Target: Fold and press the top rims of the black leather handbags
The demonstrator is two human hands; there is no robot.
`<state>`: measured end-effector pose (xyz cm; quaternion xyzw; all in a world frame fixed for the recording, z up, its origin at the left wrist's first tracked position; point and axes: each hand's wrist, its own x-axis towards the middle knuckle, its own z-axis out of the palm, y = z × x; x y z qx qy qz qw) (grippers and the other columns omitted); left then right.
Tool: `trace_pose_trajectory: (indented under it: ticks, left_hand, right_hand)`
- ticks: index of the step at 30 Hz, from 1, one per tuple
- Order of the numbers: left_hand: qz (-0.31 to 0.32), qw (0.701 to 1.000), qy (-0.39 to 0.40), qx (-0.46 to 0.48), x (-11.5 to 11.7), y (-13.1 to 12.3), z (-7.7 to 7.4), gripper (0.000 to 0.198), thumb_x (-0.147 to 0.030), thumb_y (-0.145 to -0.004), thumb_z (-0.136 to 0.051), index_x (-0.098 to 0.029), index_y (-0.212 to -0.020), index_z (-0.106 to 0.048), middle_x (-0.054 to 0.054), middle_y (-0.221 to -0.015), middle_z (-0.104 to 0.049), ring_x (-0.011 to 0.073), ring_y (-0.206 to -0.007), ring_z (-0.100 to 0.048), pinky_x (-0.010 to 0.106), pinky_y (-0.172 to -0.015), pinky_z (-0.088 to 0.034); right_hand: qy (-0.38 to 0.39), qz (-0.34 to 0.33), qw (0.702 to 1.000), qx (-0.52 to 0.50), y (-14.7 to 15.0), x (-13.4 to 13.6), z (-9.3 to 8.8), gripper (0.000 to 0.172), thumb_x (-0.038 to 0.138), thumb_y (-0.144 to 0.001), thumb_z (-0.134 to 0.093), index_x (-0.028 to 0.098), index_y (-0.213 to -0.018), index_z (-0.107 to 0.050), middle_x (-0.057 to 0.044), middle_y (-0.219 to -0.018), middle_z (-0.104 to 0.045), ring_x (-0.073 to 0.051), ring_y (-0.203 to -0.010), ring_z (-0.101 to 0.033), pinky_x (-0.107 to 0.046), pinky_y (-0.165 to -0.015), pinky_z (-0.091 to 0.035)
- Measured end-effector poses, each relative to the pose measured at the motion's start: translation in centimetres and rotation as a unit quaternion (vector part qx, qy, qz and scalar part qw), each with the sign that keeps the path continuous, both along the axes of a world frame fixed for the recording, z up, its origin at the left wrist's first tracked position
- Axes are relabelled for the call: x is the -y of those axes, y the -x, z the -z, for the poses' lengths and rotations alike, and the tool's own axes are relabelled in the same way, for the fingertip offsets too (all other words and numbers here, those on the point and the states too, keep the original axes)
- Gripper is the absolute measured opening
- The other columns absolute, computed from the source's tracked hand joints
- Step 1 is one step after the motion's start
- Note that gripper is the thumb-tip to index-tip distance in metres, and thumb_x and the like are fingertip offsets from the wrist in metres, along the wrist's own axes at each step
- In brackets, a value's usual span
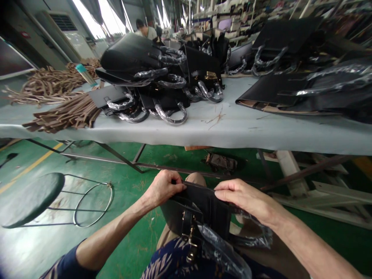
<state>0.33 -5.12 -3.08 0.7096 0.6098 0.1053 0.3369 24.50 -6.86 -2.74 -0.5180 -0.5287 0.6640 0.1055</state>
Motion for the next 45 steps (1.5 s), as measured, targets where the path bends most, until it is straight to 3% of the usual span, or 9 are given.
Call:
trace_pose_trajectory:
  ticks: [6, 15, 22, 25, 28, 30, 33, 39, 45]
  left_hand:
    - [-0.006, 1.000, 0.004, -0.017, 0.2, -0.5, -0.6, 0.013, -0.026, -0.066, -0.056, -0.017, -0.058, -0.062, -0.002, -0.057, -0.057, 0.0113, -0.058, -0.049, 0.022, -0.053, -0.031]
    - [0.007, 1.000, 0.003, -0.020, 0.3, -0.8, -0.7, 0.013, -0.026, -0.066, -0.056, -0.018, -0.056, -0.060, -0.003, -0.055, -0.056, 0.0103, -0.057, -0.048, 0.021, -0.053, -0.029]
    - [0.018, 0.999, 0.008, -0.035, 0.3, -1.1, -0.8, 0.013, -0.027, -0.066, -0.056, -0.019, -0.058, -0.062, -0.003, -0.055, -0.056, 0.0102, -0.055, -0.047, 0.021, -0.051, -0.028]
    - [0.020, 0.999, 0.006, -0.043, 0.3, -1.1, -0.8, 0.013, -0.027, -0.065, -0.056, -0.019, -0.058, -0.063, -0.003, -0.056, -0.056, 0.0103, -0.056, -0.048, 0.022, -0.052, -0.028]
    - [0.019, 0.999, 0.005, -0.048, 0.2, -1.2, -0.7, 0.013, -0.028, -0.065, -0.056, -0.019, -0.058, -0.063, -0.003, -0.056, -0.057, 0.0104, -0.056, -0.047, 0.022, -0.051, -0.028]
    - [0.017, 0.999, 0.008, -0.049, 0.1, -1.3, -0.6, 0.013, -0.028, -0.064, -0.057, -0.019, -0.058, -0.063, -0.003, -0.055, -0.056, 0.0103, -0.055, -0.047, 0.022, -0.050, -0.027]
    - [0.016, 0.999, 0.012, -0.049, -0.1, -1.4, -0.6, 0.013, -0.028, -0.064, -0.056, -0.019, -0.058, -0.064, -0.003, -0.054, -0.054, 0.0100, -0.054, -0.046, 0.022, -0.049, -0.026]
    - [0.003, 0.998, 0.009, -0.061, 0.0, -1.6, -0.9, 0.015, -0.030, -0.066, -0.056, -0.020, -0.060, -0.065, -0.003, -0.054, -0.054, 0.0099, -0.055, -0.047, 0.022, -0.050, -0.026]
    - [0.011, 0.997, 0.000, -0.074, 0.3, -1.7, -0.7, 0.017, -0.031, -0.069, -0.054, -0.020, -0.066, -0.067, -0.002, -0.059, -0.059, 0.0106, -0.057, -0.049, 0.022, -0.052, -0.030]
  right_hand:
    - [-0.023, 0.048, 0.994, 0.093, -0.4, 0.5, -0.2, 0.036, 0.051, -0.070, -0.059, 0.021, -0.086, -0.069, -0.002, -0.074, -0.068, -0.019, -0.070, -0.058, -0.027, -0.060, -0.042]
    - [-0.007, 0.127, 0.988, 0.093, 0.1, 1.0, 1.2, 0.044, 0.055, -0.066, -0.061, 0.020, -0.092, -0.069, -0.006, -0.098, -0.067, -0.024, -0.093, -0.057, -0.033, -0.077, -0.043]
    - [-0.032, 0.158, 0.984, 0.073, 0.0, 1.4, 1.7, 0.040, 0.051, -0.064, -0.063, 0.018, -0.086, -0.068, -0.006, -0.094, -0.067, -0.023, -0.091, -0.057, -0.031, -0.076, -0.042]
    - [-0.060, 0.089, 0.991, 0.083, 0.3, 1.1, 1.6, 0.034, 0.050, -0.072, -0.056, 0.017, -0.068, -0.062, 0.000, -0.065, -0.061, -0.015, -0.064, -0.053, -0.025, -0.054, -0.036]
    - [-0.096, 0.001, 0.987, 0.130, 0.9, 0.7, 1.1, 0.041, 0.051, -0.079, -0.042, 0.018, -0.055, -0.046, 0.006, -0.046, -0.037, -0.009, -0.046, -0.034, -0.024, -0.044, -0.022]
    - [-0.129, -0.011, 0.977, 0.171, 1.4, 0.7, 0.5, 0.042, 0.049, -0.081, -0.036, 0.019, -0.054, -0.042, 0.006, -0.046, -0.034, -0.009, -0.046, -0.032, -0.023, -0.044, -0.021]
    - [-0.196, -0.012, 0.952, 0.235, 1.8, 1.1, -0.2, 0.040, 0.042, -0.084, -0.035, 0.019, -0.052, -0.044, 0.004, -0.047, -0.043, -0.011, -0.048, -0.041, -0.023, -0.046, -0.028]
    - [-0.425, -0.043, 0.859, 0.282, 2.3, 1.9, 0.4, 0.025, 0.031, -0.086, -0.041, 0.024, -0.074, -0.062, 0.000, -0.075, -0.064, -0.015, -0.069, -0.060, -0.024, -0.059, -0.041]
    - [-0.444, -0.103, 0.820, 0.348, 3.8, 1.4, 0.6, 0.021, 0.029, -0.087, -0.045, 0.024, -0.085, -0.066, -0.001, -0.075, -0.069, -0.018, -0.070, -0.064, -0.026, -0.061, -0.042]
